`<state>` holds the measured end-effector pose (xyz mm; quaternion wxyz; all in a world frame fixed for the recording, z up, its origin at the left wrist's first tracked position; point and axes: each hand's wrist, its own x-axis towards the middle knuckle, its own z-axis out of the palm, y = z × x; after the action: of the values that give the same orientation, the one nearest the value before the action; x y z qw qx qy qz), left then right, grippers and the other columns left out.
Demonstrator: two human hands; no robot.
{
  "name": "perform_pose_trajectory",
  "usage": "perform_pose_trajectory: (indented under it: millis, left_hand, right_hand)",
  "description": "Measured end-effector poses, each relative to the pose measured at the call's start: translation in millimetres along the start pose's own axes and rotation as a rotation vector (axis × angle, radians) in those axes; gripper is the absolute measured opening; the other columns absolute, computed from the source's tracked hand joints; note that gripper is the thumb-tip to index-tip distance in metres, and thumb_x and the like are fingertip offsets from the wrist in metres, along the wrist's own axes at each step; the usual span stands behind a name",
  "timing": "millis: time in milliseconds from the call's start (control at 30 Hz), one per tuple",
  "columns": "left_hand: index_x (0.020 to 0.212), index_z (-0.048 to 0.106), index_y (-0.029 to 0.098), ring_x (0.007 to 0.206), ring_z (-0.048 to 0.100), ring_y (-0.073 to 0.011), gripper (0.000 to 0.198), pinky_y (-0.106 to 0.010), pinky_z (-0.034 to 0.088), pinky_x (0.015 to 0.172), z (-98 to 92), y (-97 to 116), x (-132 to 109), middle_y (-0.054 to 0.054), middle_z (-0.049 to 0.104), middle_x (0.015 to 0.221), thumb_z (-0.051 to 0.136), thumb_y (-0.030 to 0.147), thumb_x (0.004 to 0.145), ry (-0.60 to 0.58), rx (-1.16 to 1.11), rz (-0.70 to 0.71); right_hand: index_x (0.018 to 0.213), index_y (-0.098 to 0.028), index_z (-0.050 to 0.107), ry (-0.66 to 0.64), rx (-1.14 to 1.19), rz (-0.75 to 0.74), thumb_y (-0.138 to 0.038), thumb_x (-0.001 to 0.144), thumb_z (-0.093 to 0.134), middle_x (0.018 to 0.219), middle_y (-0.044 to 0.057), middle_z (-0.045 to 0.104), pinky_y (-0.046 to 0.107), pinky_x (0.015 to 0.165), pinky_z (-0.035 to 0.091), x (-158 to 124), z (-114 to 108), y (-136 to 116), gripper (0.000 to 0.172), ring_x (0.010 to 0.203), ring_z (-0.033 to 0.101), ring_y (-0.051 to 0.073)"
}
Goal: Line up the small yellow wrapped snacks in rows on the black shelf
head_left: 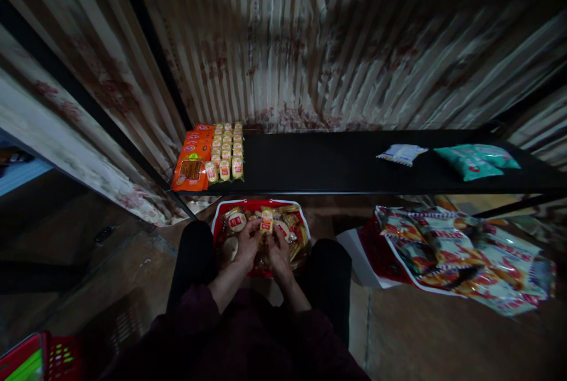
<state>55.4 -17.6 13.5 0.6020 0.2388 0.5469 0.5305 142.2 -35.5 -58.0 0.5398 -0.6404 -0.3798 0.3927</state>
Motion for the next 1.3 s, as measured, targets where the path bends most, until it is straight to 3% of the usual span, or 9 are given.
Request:
perform_pose_trajectory:
  millis: [67, 200, 533, 700, 1000, 1133, 1300]
  left_hand:
    - [0.081, 0.069, 0.019, 0.089, 0.061, -0.0141, 0.031, -0.029, 0.042, 0.094, 1.4, 1.2, 1.3, -0.003, 0.069, 0.09, 0.058, -0.006, 0.065, -0.006, -0.004, 0.02]
    - [0.083, 0.069, 0.019, 0.092, 0.06, -0.015, 0.033, -0.032, 0.04, 0.098, 2.6, 1.2, 9.5, -0.004, 0.069, 0.094, 0.057, -0.006, 0.065, -0.014, 0.043, 0.123]
    - [0.09, 0.068, 0.021, 0.092, 0.061, -0.0159, 0.035, -0.033, 0.042, 0.095, 11.2, 19.2, 44.2, -0.004, 0.068, 0.097, 0.056, -0.003, 0.067, -0.046, 0.074, 0.281]
    - [0.089, 0.067, 0.022, 0.093, 0.059, -0.017, 0.029, -0.033, 0.041, 0.095, 20.8, 36.4, 63.8, -0.005, 0.066, 0.098, 0.059, 0.002, 0.069, -0.025, 0.136, 0.358]
    - [0.092, 0.068, 0.023, 0.097, 0.058, -0.0191, 0.032, -0.034, 0.039, 0.098, 25.8, 54.0, 87.5, -0.006, 0.065, 0.102, 0.062, 0.004, 0.068, 0.049, 0.101, 0.424]
    - [0.096, 0.067, 0.023, 0.099, 0.057, -0.0205, 0.031, -0.035, 0.04, 0.098, 21.6, 54.5, 93.9, -0.007, 0.064, 0.104, 0.061, 0.006, 0.07, 0.049, 0.185, 0.478]
    - [0.093, 0.068, 0.024, 0.098, 0.056, -0.0205, 0.032, -0.036, 0.038, 0.1, 26.7, 62.3, 101.3, -0.006, 0.063, 0.101, 0.06, 0.004, 0.069, 0.053, 0.17, 0.446]
  right_hand:
    - [0.117, -0.021, 0.064, -0.018, 0.001, 0.088, -0.049, 0.075, 0.059, 0.121, 0.01, 0.065, 0.047, 0.1, 0.044, 2.3, -0.9, -5.0, 0.05, 0.115, 0.058, 0.027]
    - [0.115, -0.021, 0.065, -0.055, 0.01, 0.085, -0.05, 0.076, 0.059, 0.123, 0.01, 0.064, 0.044, 0.102, 0.042, 7.2, -1.2, -23.7, 0.049, 0.118, 0.056, 0.027]
    - [0.118, -0.022, 0.062, -0.148, 0.073, -0.015, -0.045, 0.078, 0.058, 0.107, 0.009, 0.07, 0.039, 0.089, 0.05, 43.5, 16.8, -61.4, 0.046, 0.096, 0.066, 0.023]
    - [0.122, -0.02, 0.056, -0.155, 0.056, -0.132, -0.043, 0.078, 0.058, 0.115, 0.01, 0.067, 0.04, 0.093, 0.048, 74.4, 29.7, -72.6, 0.049, 0.102, 0.063, 0.023]
    - [0.116, -0.021, 0.058, -0.218, 0.008, -0.163, -0.044, 0.079, 0.058, 0.114, 0.008, 0.067, 0.04, 0.094, 0.048, 115.0, 48.4, -73.1, 0.043, 0.103, 0.064, 0.023]
    - [0.111, -0.02, 0.059, -0.228, 0.043, -0.146, -0.04, 0.076, 0.061, 0.11, 0.009, 0.068, 0.039, 0.094, 0.048, 122.8, 56.5, -71.1, 0.04, 0.103, 0.064, 0.023]
    - [0.107, -0.019, 0.058, -0.223, 0.084, -0.143, -0.041, 0.075, 0.061, 0.105, 0.009, 0.069, 0.039, 0.09, 0.05, 129.8, 61.4, -77.2, 0.039, 0.096, 0.066, 0.022]
